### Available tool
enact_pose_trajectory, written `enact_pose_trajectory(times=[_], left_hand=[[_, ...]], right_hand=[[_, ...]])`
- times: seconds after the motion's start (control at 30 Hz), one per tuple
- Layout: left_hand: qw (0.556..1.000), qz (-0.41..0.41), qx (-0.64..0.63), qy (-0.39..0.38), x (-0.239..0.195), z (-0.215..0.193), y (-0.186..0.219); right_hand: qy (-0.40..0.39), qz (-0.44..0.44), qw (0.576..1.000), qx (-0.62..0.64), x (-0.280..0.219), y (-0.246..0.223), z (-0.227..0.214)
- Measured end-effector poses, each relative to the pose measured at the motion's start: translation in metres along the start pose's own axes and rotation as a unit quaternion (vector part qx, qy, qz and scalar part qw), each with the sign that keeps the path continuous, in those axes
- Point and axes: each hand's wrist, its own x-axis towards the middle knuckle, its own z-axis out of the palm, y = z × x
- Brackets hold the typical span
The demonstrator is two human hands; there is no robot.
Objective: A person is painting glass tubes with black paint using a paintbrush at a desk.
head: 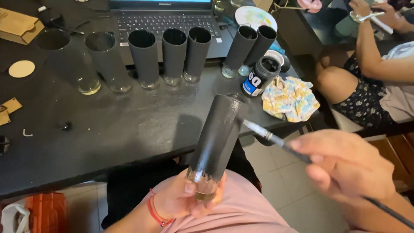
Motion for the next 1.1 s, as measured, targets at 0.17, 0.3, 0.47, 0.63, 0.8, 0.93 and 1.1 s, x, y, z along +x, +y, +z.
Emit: enact_pose_trajectory(times=[0.17, 0.3, 0.47, 0.63, 0.8, 0.93, 1.1], left_hand=[[0.999, -0.011, -0.042, -0.017, 0.000, -0.005, -0.003], [0.998, -0.044, -0.054, 0.010, -0.003, -0.013, -0.006], [0.995, -0.032, -0.089, -0.043, 0.001, -0.008, -0.005], [0.993, -0.047, -0.110, -0.018, -0.005, -0.023, -0.015], [0.995, -0.024, -0.098, -0.025, -0.002, -0.016, -0.013], [0.996, -0.030, -0.082, -0.029, -0.002, -0.016, -0.011], [0.997, -0.009, -0.063, -0.032, -0.004, -0.021, -0.015]], right_hand=[[-0.099, 0.018, 0.993, 0.056, -0.019, -0.007, -0.003], [-0.260, 0.101, 0.960, 0.028, -0.058, -0.001, -0.028], [-0.135, 0.025, 0.991, 0.008, -0.024, -0.016, -0.006], [-0.255, 0.078, 0.956, 0.121, -0.032, -0.014, -0.007], [-0.233, 0.150, 0.956, 0.100, -0.035, -0.016, -0.016], [-0.285, 0.080, 0.949, 0.112, -0.035, -0.013, -0.011], [-0.217, 0.135, 0.964, 0.071, -0.020, -0.040, 0.003]])
